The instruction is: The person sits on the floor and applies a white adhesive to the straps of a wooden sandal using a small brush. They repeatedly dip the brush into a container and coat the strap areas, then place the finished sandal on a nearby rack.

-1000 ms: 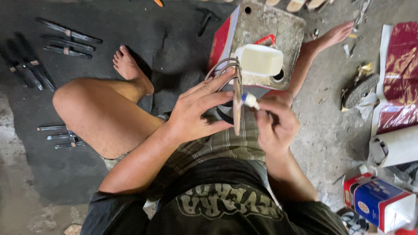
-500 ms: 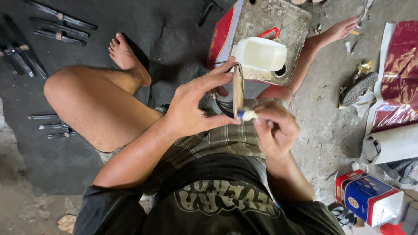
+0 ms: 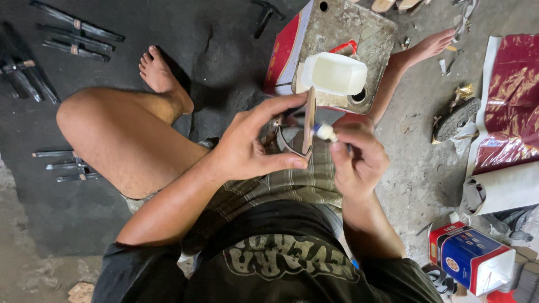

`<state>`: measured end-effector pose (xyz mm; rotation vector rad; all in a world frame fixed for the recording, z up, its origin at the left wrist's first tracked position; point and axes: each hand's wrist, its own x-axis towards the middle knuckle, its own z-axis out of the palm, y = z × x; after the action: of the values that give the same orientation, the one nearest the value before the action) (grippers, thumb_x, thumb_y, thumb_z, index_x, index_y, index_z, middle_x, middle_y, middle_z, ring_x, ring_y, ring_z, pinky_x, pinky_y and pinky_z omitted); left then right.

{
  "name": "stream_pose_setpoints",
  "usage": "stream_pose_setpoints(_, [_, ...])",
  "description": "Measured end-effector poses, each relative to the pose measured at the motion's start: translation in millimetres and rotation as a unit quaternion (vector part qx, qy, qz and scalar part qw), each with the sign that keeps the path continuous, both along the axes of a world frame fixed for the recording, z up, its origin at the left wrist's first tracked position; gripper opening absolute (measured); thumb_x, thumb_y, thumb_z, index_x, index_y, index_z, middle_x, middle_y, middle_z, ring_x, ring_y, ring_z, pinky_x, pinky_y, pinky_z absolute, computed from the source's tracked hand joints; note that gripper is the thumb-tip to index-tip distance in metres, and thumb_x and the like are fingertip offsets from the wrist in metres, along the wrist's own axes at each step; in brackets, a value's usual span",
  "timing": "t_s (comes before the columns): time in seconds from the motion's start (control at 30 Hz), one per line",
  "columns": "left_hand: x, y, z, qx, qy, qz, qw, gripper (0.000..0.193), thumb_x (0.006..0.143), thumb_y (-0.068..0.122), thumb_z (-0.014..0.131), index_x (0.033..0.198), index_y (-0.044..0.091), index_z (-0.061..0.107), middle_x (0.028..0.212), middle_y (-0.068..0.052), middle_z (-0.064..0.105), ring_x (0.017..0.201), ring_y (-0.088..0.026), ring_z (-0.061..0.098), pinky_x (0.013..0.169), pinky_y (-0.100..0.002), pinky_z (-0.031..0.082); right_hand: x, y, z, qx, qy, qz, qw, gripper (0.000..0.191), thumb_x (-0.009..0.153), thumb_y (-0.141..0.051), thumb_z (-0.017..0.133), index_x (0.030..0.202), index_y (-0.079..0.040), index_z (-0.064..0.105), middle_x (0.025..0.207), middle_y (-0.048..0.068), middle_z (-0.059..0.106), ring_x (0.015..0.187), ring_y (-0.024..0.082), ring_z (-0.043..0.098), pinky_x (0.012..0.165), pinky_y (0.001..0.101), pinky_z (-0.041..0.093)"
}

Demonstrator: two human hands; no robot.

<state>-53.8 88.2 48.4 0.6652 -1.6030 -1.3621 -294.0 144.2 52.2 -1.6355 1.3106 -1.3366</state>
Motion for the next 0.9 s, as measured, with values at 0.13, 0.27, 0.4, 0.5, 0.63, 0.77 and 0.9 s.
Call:
stream_pose_setpoints(0.13, [2, 1, 0, 0.003, -0.006, -0.027, 1.0, 0.076, 0.095, 0.037, 0.083, 0.153, 0.004, 0.046, 0.149, -0.014, 0.061, 0.131, -0.023, 0.066, 0.114, -0.036, 0.052, 1, -6, 2, -0.016, -0.011, 0.005, 1.0, 0.013, 0.107, 0.0, 0.065, 0.119, 0.0, 0.061, 0.115, 0.014, 0.068, 0.097, 0.015, 0.065, 0.087, 0.0267, 0.053])
stream_pose_setpoints(0.27, [2, 0, -1, 0.048, 0.014, -0.052, 0.997, 0.079, 0.097, 0.041, 0.076, 0.159, 0.005, 0.044, 0.154, -0.015, 0.062, 0.115, -0.019, 0.07, 0.109, -0.036, 0.056, 6, -11, 5, -0.004, -0.009, 0.021, 1.0, 0.015, 0.107, 0.0, 0.064, 0.121, 0.001, 0.059, 0.124, 0.018, 0.068, 0.107, 0.02, 0.067, 0.095, 0.0294, 0.054])
stream_pose_setpoints(0.4, [3, 0, -1, 0.07, 0.036, -0.058, 0.995, 0.077, 0.1, 0.042, 0.073, 0.16, 0.005, 0.043, 0.153, -0.016, 0.063, 0.113, -0.018, 0.071, 0.106, -0.034, 0.058, 8, -13, 6, -0.007, 0.014, 0.022, 1.0, 0.015, 0.105, 0.0, 0.066, 0.119, 0.001, 0.061, 0.12, 0.017, 0.069, 0.108, 0.021, 0.067, 0.095, 0.0296, 0.054])
stream_pose_setpoints(0.5, [3, 1, 0, 0.067, 0.04, -0.054, 0.996, 0.073, 0.105, 0.043, 0.069, 0.16, 0.004, 0.041, 0.15, -0.016, 0.064, 0.123, -0.02, 0.069, 0.109, -0.034, 0.056, 7, -12, 6, -0.008, 0.026, 0.022, 0.999, 0.014, 0.104, 0.001, 0.067, 0.117, 0.001, 0.063, 0.118, 0.017, 0.069, 0.106, 0.021, 0.068, 0.094, 0.0296, 0.054])
stream_pose_setpoints(0.63, [4, 2, 2, 0.065, 0.035, -0.041, 0.996, 0.071, 0.109, 0.047, 0.063, 0.161, 0.006, 0.039, 0.145, -0.016, 0.067, 0.131, -0.02, 0.067, 0.114, -0.035, 0.054, 2, -11, 4, -0.029, 0.064, 0.032, 0.997, 0.013, 0.102, 0.001, 0.068, 0.114, 0.0, 0.064, 0.113, 0.016, 0.07, 0.103, 0.022, 0.069, 0.092, 0.0301, 0.055])
stream_pose_setpoints(0.77, [5, 3, 2, 0.076, 0.032, -0.039, 0.996, 0.071, 0.111, 0.051, 0.058, 0.164, 0.008, 0.038, 0.144, -0.016, 0.069, 0.135, -0.021, 0.069, 0.114, -0.036, 0.055, -4, -17, 1, -0.049, 0.089, 0.049, 0.994, 0.012, 0.101, 0.002, 0.069, 0.112, -0.001, 0.065, 0.11, 0.016, 0.07, 0.098, 0.022, 0.07, 0.087, 0.03, 0.056])
stream_pose_setpoints(0.9, [5, 2, 3, 0.078, 0.016, -0.04, 0.996, 0.069, 0.111, 0.052, 0.054, 0.163, 0.01, 0.036, 0.136, -0.015, 0.072, 0.127, -0.019, 0.071, 0.111, -0.035, 0.057, -9, -24, 0, -0.06, 0.059, 0.054, 0.995, 0.013, 0.098, -0.001, 0.069, 0.111, -0.002, 0.066, 0.107, 0.015, 0.071, 0.092, 0.019, 0.07, 0.074, 0.027, 0.058])
